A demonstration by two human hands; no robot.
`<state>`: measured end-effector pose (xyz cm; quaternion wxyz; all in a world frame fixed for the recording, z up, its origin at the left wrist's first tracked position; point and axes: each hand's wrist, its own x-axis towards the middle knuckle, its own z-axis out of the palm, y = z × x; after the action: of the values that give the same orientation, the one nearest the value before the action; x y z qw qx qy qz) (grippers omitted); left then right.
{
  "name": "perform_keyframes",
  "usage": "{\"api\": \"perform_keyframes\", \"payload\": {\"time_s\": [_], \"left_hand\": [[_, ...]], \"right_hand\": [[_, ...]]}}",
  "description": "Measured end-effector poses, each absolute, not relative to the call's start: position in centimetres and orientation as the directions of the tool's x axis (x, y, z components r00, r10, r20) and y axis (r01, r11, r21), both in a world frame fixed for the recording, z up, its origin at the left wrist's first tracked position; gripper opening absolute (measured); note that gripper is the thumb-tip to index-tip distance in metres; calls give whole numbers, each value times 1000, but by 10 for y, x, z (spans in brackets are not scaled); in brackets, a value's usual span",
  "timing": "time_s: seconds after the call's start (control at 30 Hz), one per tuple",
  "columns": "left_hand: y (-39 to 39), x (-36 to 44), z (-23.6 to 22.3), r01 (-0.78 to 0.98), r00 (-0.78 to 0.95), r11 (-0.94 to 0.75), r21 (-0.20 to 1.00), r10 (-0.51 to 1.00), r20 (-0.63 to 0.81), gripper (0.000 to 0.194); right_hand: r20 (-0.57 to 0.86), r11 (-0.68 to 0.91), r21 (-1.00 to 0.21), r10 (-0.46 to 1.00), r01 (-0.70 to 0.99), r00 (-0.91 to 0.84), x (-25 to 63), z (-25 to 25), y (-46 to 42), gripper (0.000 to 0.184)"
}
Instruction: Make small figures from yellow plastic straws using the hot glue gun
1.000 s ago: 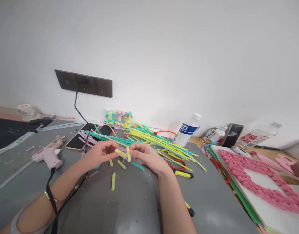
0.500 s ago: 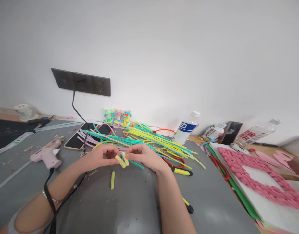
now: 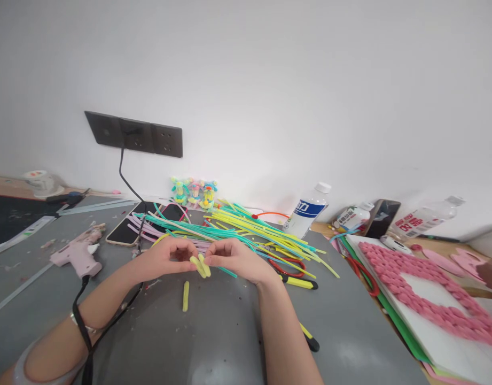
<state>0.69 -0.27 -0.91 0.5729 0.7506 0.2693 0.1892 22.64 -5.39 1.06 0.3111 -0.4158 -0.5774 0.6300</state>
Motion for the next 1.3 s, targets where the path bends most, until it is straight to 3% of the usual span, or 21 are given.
{"api": "perform_keyframes", "payload": {"time_s": [0.43, 1.3], "left_hand": [[-2, 7, -13, 129, 812, -190, 973, 583, 6, 17], [-5, 9, -8, 113, 736, -91, 989, 676, -22, 17]], "right_hand": [[-165, -127, -985, 885, 116, -434, 221, 9, -54, 35], [-157, -126, -986, 926, 111, -342, 213, 12, -54, 38]]}}
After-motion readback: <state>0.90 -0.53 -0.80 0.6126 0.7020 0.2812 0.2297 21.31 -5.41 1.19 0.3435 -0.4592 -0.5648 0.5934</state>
